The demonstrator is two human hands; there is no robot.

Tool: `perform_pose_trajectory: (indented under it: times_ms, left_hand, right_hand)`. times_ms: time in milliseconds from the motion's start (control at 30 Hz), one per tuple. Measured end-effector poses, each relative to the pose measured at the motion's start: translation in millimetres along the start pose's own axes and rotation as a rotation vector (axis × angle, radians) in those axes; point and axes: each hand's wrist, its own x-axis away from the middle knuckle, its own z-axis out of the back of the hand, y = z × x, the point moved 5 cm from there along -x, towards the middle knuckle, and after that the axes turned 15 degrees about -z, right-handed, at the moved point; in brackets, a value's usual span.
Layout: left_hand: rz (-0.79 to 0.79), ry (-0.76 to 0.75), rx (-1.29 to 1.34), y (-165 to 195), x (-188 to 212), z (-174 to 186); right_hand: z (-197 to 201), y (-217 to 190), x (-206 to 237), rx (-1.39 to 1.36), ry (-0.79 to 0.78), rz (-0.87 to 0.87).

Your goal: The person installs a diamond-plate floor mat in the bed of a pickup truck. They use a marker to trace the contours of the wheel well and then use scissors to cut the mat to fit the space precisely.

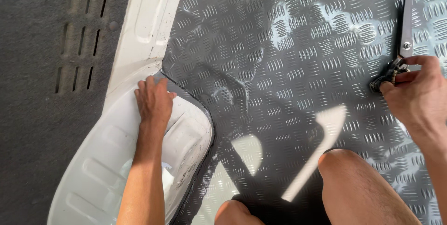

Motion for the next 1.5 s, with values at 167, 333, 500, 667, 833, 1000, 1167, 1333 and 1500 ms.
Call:
perform_pose_trajectory:
  times_ms: [167,333,500,667,833,1000,1167,1333,1500]
  left_hand:
    - [0.124,0.051,-0.113,-15.5,-5.1,-22.2]
    - [0.235,-0.105,-0.113,-24.9,-11.2,-39.5]
    - [0.359,-0.049,-0.037,-35.2,-19.5,-37.4]
    - [0.384,0.106,0.156,-30.9,-24.9,-37.6]
    - [0.465,0.311,0.465,-28.4,-21.4,-39.4]
    - [0.677,0.464,1.059,-34.0,-8.1,-40.0]
    - [0.647,-0.014,0.714,-6.7,-8.5,-34.6]
    - [0.678,-0.033,0.704,16.6,-11.3,-26.6]
    - [0.679,0.120,0.968,18.9,-6.3,-23.1]
  right_hand:
    - [-3.2,16.9,-3.6,-0.505,-0.264,-0.338]
    - [-24.0,28.1,22.5,-1.152,-0.772,-0.636]
    - [-34.2,7.5,57.3,-1.285,-1.045,-0.672]
    - [-36.4,-35.7,122.9,-1.097,-1.213,-0.447]
    - [-84.6,-75.1,224.5,-0.955,-1.538,-0.583]
    - [-137.4,-99.3,303.1,-0.789,-1.670,-0.630]
    - [-165.2,-87.3,335.6,-0.689,-1.731,-0.656]
    - [-183.7,-69.5,349.4,-0.636,-1.714,-0.610]
    - [-199.4,-59.3,364.3,-0.628,-1.709,-0.645]
